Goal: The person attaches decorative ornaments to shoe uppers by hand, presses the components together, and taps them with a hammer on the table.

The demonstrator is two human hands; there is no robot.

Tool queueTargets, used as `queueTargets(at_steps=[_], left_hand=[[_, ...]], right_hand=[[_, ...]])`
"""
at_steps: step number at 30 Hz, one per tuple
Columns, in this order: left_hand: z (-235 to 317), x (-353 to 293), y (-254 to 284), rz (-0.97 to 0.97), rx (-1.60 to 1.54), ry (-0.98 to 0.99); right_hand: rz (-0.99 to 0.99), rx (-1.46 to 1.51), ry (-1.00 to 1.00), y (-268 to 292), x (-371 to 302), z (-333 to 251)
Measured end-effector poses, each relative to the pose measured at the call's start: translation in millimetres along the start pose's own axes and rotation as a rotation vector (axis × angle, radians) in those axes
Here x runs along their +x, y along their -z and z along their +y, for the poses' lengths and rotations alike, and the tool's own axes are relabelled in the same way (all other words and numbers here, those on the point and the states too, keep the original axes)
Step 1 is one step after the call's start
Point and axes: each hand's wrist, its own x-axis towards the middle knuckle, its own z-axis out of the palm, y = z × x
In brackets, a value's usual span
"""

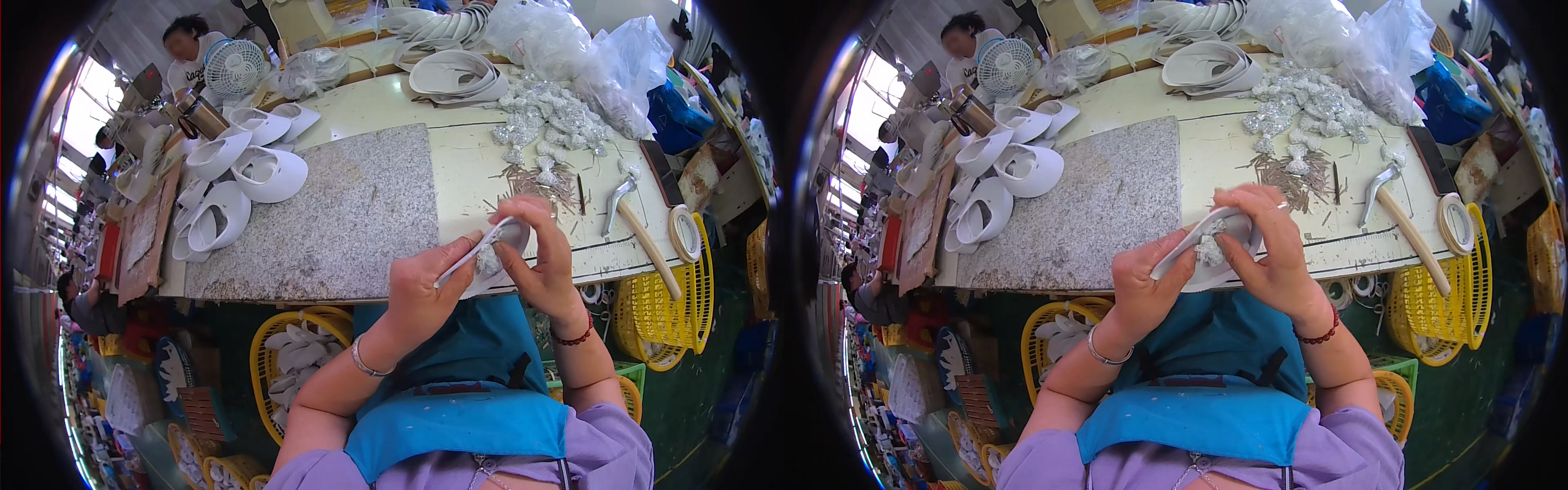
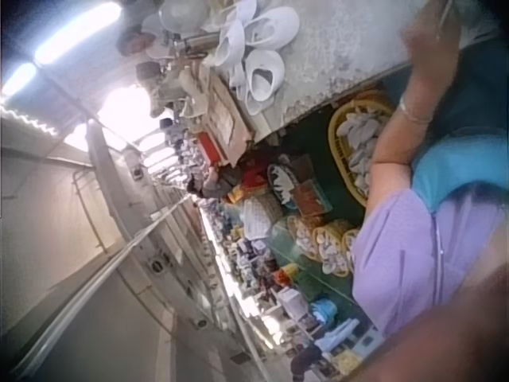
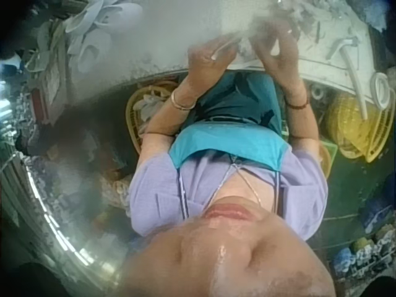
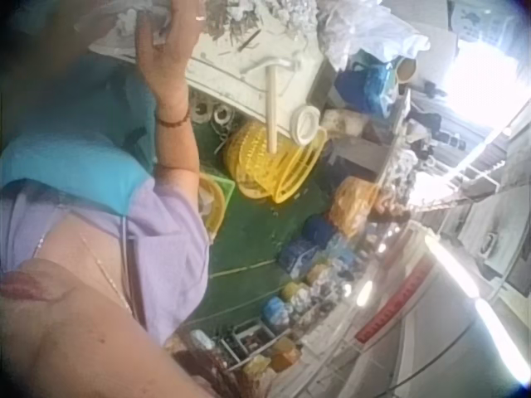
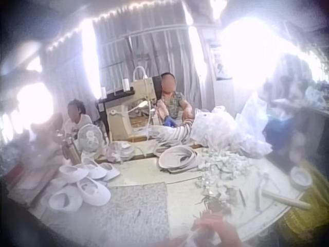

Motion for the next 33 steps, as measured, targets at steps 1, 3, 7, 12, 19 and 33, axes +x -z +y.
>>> queueTargets(at_steps=[1,3,7,12,19,33], left_hand=[[-0.6,0.0,-0.3,-0.012,-0.004,-0.018],[-1.6,-0.8,-0.9,-0.023,-0.009,-0.038],[-4.7,-2.1,-2.9,-0.010,-0.028,-0.060],[-2.1,-0.9,-2.6,0.036,0.024,-0.133],[-6.4,-4.5,-1.0,0.080,-0.059,-0.005],[5.6,-3.8,2.3,-0.026,-0.028,0.019]], right_hand=[[-0.002,0.203,-0.095,-4.4,-7.2,3.7],[-0.004,0.405,-0.188,-9.7,-14.6,6.5],[0.016,0.442,-0.135,-13.9,-21.5,7.7],[0.148,0.353,-0.171,-20.2,-14.2,-11.5],[0.062,-0.332,0.268,-16.9,-10.7,-17.9],[-0.104,0.303,-0.173,-5.7,-14.9,-17.8]])
